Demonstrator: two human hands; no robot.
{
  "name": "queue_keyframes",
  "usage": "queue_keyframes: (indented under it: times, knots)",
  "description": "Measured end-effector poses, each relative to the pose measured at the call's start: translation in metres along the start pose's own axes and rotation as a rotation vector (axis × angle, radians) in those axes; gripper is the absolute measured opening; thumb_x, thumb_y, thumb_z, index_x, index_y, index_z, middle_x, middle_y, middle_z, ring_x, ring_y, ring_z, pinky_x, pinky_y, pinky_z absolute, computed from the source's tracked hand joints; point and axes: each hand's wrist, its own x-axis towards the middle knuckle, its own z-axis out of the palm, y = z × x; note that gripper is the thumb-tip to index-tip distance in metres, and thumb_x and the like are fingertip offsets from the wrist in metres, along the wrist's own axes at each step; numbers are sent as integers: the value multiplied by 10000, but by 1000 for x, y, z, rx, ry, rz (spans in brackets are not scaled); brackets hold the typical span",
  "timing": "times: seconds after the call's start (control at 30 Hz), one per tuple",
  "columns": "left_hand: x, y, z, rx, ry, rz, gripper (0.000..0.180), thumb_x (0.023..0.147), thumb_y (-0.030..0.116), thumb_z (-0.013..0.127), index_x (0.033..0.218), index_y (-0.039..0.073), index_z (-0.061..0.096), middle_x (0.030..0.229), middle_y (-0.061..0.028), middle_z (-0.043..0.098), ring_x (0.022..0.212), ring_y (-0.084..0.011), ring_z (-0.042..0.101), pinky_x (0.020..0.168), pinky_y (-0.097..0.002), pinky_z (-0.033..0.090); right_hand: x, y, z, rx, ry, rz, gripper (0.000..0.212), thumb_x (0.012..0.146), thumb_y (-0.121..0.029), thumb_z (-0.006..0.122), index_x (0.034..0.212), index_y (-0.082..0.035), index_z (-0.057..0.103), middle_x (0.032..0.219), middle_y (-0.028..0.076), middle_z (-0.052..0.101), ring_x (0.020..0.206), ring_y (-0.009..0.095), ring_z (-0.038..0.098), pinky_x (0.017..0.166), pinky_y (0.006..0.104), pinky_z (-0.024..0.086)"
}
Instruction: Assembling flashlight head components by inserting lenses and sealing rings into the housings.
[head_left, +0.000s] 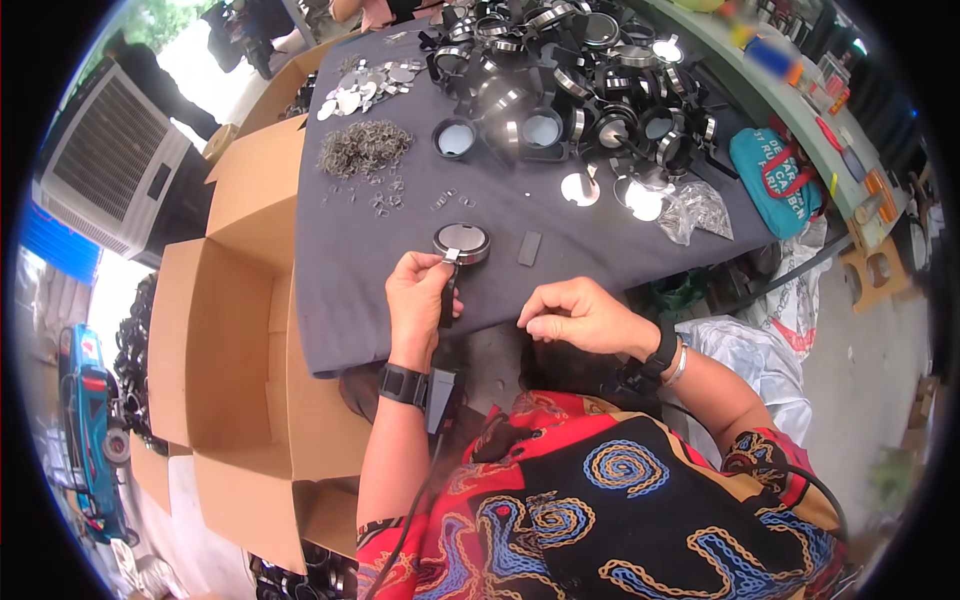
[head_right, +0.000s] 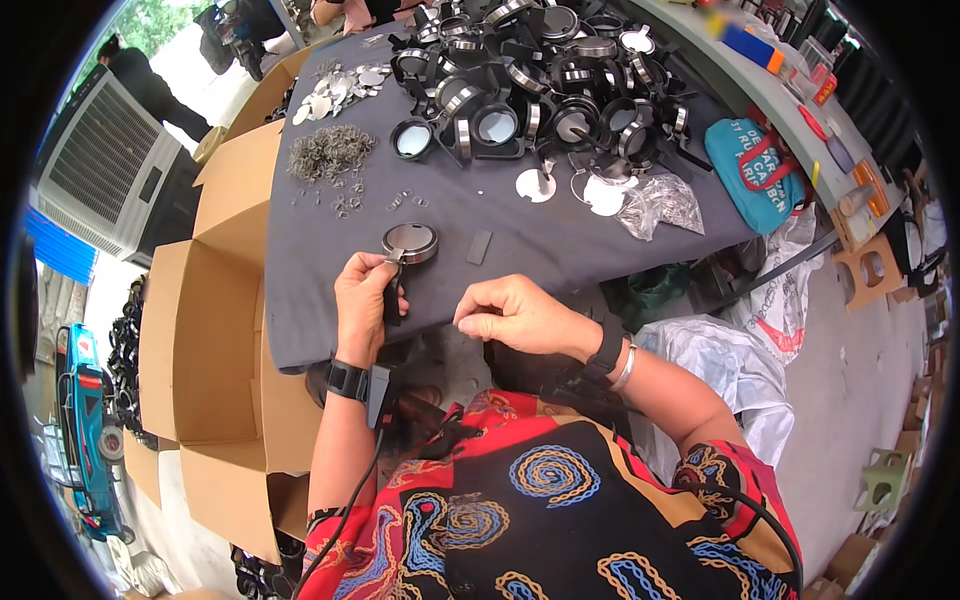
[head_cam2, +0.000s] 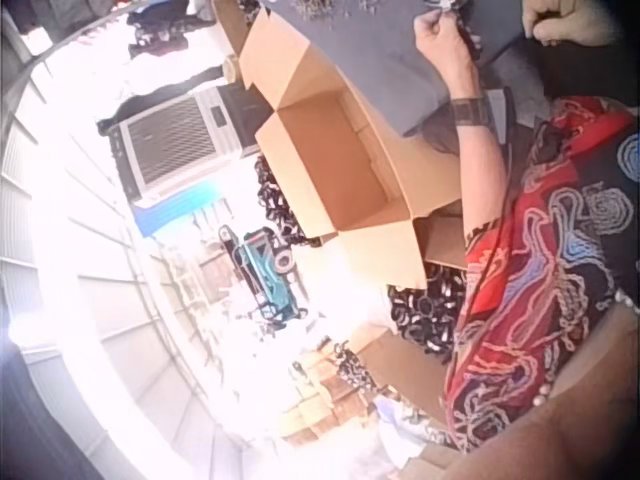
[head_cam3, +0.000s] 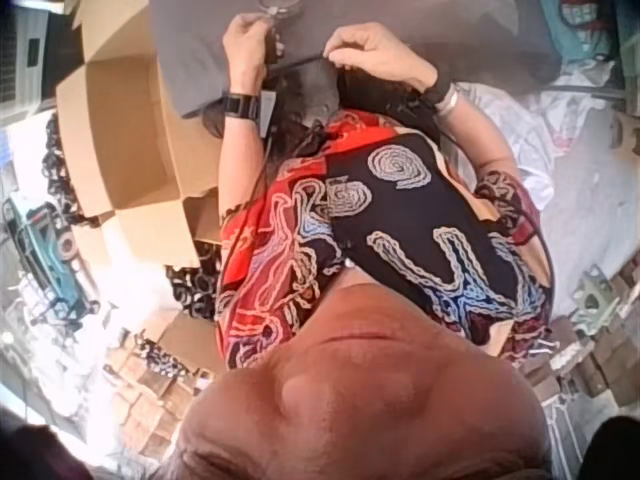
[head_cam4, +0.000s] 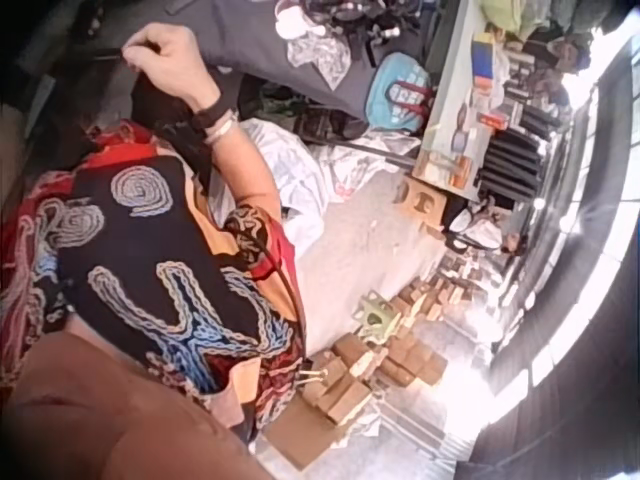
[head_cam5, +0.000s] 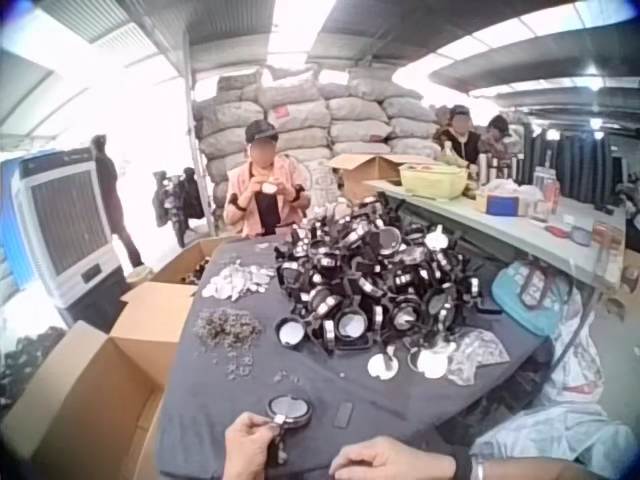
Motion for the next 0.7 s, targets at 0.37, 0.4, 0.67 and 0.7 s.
queue_keyframes:
  times: [0.37,0.4,0.67,0.7]
  knots:
    - [0,-15,1,-40,-50,7,127,811,85,632,894,22,559,641,-53,577,445,-119,546,369,-252,456,24,-53,29,-260,94,-253,113,769,-29,623,866,28,639,772,83,629,722,146,606,639,261,480]
    - [-3,-9,4,-65,-83,-1,105,818,71,612,878,19,542,599,-53,567,408,-113,524,351,-245,420,19,-71,31,-209,114,-303,128,751,-22,635,865,35,639,772,94,623,708,152,601,623,256,478]
    - [-6,-3,-12,-73,-25,69,111,837,82,607,847,15,519,584,-38,544,398,-103,511,339,-237,392,38,-182,72,-135,-70,-1151,516,778,-192,686,1211,23,507,957,159,597,756,179,575,591,258,471]
    - [-4,-10,-13,-78,-25,59,115,837,82,609,847,13,517,588,-39,544,396,-104,510,339,-238,393,49,-181,75,-92,-76,-1160,509,782,-194,681,1209,23,508,955,158,596,754,179,574,591,259,470]
